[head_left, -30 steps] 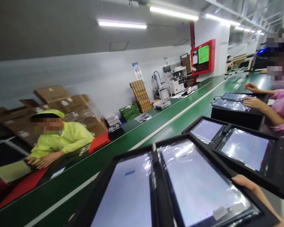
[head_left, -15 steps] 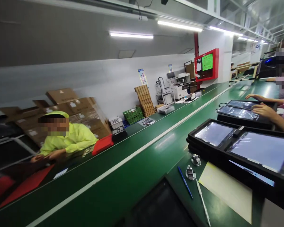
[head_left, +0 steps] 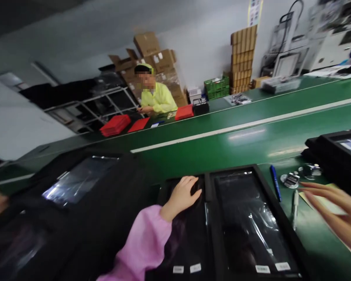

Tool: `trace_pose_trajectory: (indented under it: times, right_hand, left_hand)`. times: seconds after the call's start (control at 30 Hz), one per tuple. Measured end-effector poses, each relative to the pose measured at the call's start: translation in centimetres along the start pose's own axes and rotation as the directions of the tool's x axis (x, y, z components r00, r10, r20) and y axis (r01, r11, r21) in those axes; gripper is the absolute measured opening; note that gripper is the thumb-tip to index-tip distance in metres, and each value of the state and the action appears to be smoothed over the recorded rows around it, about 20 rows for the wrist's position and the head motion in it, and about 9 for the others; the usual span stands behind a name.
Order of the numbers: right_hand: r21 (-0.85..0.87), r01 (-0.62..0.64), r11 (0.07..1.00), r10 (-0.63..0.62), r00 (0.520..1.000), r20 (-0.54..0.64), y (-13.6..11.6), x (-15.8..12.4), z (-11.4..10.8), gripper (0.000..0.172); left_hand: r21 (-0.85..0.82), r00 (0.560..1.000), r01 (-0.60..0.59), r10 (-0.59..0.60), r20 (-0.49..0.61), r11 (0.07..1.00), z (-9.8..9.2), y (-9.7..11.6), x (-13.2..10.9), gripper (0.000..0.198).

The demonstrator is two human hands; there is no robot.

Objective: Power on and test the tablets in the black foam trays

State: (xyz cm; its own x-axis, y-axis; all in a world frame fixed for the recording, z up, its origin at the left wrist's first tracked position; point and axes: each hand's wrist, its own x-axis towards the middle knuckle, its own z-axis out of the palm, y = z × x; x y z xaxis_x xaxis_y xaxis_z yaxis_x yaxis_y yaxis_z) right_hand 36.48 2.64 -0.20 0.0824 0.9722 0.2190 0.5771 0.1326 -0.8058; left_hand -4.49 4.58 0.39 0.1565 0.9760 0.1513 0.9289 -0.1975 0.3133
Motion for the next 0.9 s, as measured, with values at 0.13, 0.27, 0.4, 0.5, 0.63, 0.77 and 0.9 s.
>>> trace_pose_trajectory:
  times: [0.13,0.27,0.4,0.5,0.63,0.77,0.9]
  right_hand:
    - [-0.143,0.115,0.983,-0.095,0.986,0.139,-2.2,2.6,7.1,0.068]
    - [-0.216,0.111,0.97,-0.081,0.986,0.143,-1.8,3.7,9.5,0.078]
    - [-0.258,0.108,0.96,-0.064,0.983,0.172,-0.7,3.8,8.8,0.07]
    - [-0.297,0.113,0.948,-0.07,0.986,0.149,-0.1,3.6,9.0,0.069]
    - [-0.338,0.131,0.932,-0.101,0.989,0.105,0.5,3.2,9.8,0.067]
    - [-0.348,0.175,0.921,-0.142,0.983,0.119,0.6,3.2,9.6,0.058]
    - [-0.352,0.193,0.916,-0.159,0.979,0.124,0.4,3.7,9.5,0.061]
  left_hand:
    - [0.122,0.992,0.079,-0.09,0.086,0.989,0.3,1.8,0.6,0.024]
    - [0.207,0.975,0.153,-0.182,0.128,0.966,-0.5,3.2,0.8,0.022]
    - [0.242,0.955,0.196,-0.242,0.174,0.95,-1.0,3.8,1.4,0.026]
    - [0.264,0.945,0.206,-0.261,0.195,0.942,-0.9,3.9,1.7,0.026]
    - [0.278,0.943,0.195,-0.257,0.21,0.941,-0.8,3.9,1.6,0.025]
    - [0.254,0.952,0.182,-0.235,0.196,0.95,-0.4,3.8,1.8,0.023]
    - [0.197,0.968,0.164,-0.196,0.155,0.966,-0.3,2.4,1.6,0.024]
